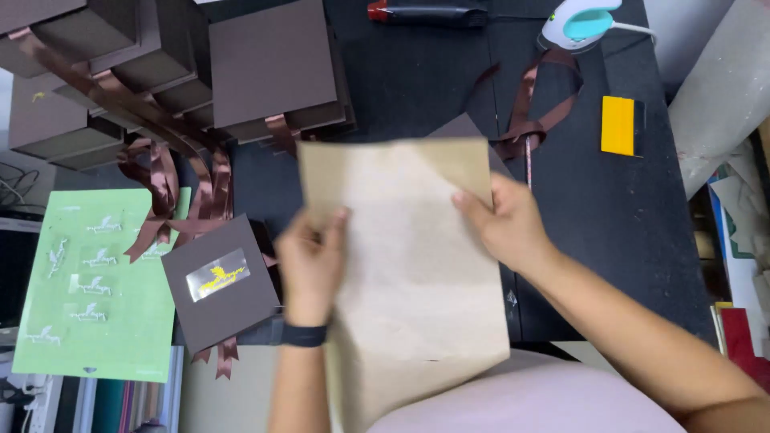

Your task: Applying decorative logos to gift box lids using transfer stickers and a small heat press tool

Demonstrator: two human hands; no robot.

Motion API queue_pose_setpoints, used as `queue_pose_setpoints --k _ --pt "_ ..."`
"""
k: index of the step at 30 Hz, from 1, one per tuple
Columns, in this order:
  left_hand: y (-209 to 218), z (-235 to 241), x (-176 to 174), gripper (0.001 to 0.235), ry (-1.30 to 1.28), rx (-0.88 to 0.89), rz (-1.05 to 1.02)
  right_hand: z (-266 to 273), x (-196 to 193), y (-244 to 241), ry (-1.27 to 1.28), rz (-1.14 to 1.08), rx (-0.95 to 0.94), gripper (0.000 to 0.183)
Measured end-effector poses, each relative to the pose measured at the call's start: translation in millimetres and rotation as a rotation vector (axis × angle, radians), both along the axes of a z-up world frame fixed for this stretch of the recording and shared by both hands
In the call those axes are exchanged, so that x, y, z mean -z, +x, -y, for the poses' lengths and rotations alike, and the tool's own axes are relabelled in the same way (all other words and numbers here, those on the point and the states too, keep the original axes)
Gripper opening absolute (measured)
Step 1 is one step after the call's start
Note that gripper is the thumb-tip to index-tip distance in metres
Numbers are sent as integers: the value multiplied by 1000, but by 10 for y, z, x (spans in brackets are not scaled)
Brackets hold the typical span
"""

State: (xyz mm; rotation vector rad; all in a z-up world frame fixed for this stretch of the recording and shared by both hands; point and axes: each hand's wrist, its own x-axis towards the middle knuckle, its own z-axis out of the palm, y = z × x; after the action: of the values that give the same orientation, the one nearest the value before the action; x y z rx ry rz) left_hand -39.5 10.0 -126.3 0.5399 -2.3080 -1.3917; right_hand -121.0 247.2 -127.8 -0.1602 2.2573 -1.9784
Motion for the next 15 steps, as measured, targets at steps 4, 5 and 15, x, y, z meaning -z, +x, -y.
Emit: queue_pose_setpoints --k 4,5,15 --pt "1 -388 1085 18 -81 -43 32 -427 1170 -15 153 -53 91 21" --pt "2 -489 1216 16 -96 -71 34 -455 1158 -37 186 -94 119 27" --pt "-88 -1018 1135 48 -215 -52 16 -678 1208 -879 405 -263 -14 60"
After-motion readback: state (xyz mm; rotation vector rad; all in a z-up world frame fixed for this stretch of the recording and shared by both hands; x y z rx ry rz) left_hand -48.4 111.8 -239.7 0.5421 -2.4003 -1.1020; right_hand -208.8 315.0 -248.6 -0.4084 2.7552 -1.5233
